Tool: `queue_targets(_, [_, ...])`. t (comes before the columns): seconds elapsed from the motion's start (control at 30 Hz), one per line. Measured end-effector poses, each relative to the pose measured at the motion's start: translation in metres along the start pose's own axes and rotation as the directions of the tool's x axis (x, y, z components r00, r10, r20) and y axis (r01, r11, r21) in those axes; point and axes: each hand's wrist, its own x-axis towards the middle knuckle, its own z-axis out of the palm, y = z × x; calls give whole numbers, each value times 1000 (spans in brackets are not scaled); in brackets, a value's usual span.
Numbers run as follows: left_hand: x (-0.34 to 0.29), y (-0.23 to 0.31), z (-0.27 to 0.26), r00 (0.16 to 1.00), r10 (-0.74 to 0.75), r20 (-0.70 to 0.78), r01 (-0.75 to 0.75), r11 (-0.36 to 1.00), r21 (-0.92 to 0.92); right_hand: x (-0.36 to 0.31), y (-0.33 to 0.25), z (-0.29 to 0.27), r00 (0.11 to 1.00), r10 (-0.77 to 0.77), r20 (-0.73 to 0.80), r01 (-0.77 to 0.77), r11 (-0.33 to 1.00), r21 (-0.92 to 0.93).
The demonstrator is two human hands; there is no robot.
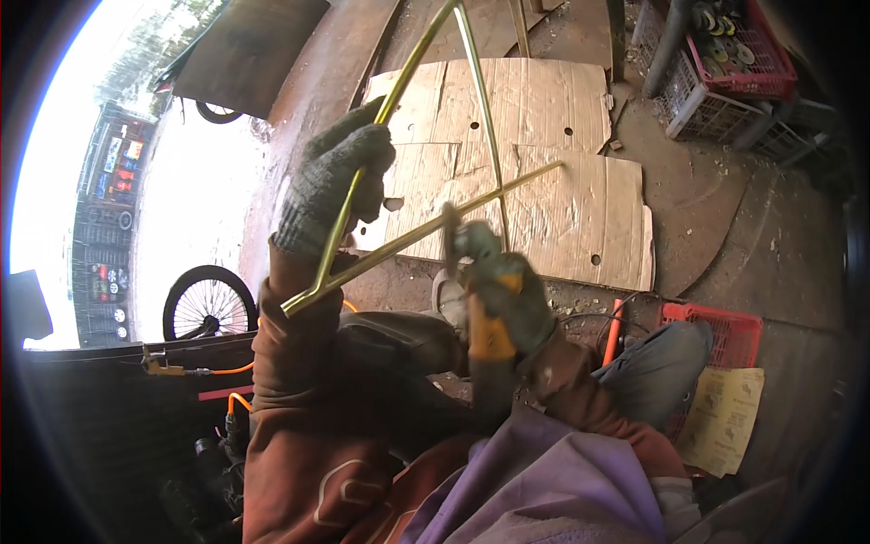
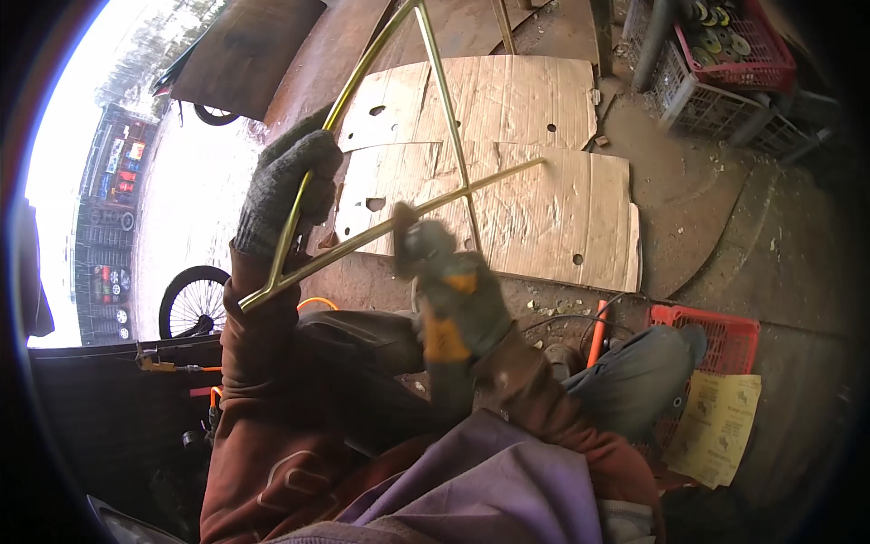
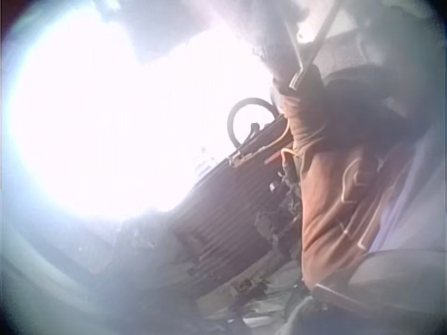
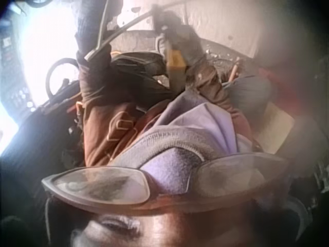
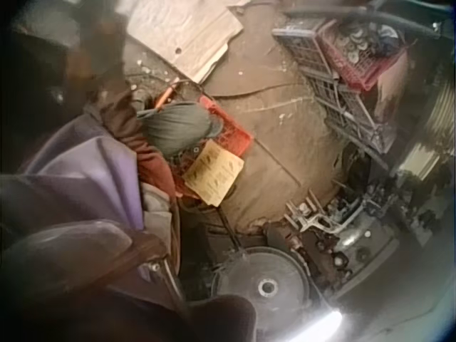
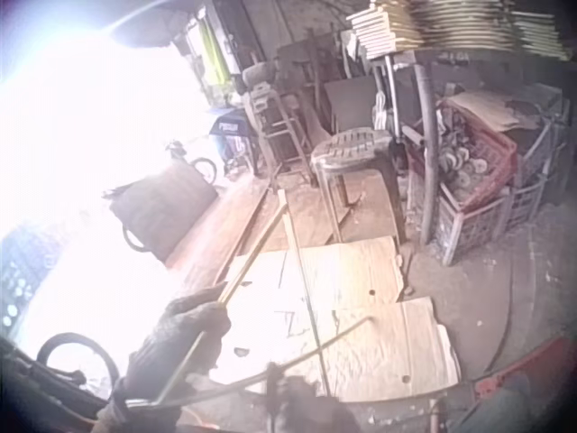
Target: The person uses a handheld angle grinder to smooth the joints and edges of a gold-colored metal frame while holding it with a gloved hand.
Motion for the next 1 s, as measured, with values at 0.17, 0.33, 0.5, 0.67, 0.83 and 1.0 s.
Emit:
queue_targets(0.17, [13, -9, 0, 998, 4, 55, 2, 994, -111, 30, 12, -58, 997, 67, -43, -65, 997, 28])
queue_targets(0.33, [12, -14, -10, 996, -14, 90, 23, 994, -107, -18, 19, 28, 988, -152, 12, 152, 987, -43])
queue_targets(0.5, [6, -12, -12, 998, 17, 59, -11, 994, -110, 13, 5, -18, 991, -122, 54, 131, 970, -207])
queue_targets(0.67, [5, -6, 11, 983, 124, 137, -119, 992, -40, 7, -18, -47, 987, 155, -50, -146, 977, 154])
queue_targets(0.83, [-5, 0, 22, 961, 173, 214, -180, 984, 12, -48, -28, 37, 979, -179, 99, 187, 979, -86])
queue_targets(1.0, [-16, 4, 21, 953, 188, 239, -197, 980, 16, -29, -29, 7, 995, 86, 42, -87, 996, 23])
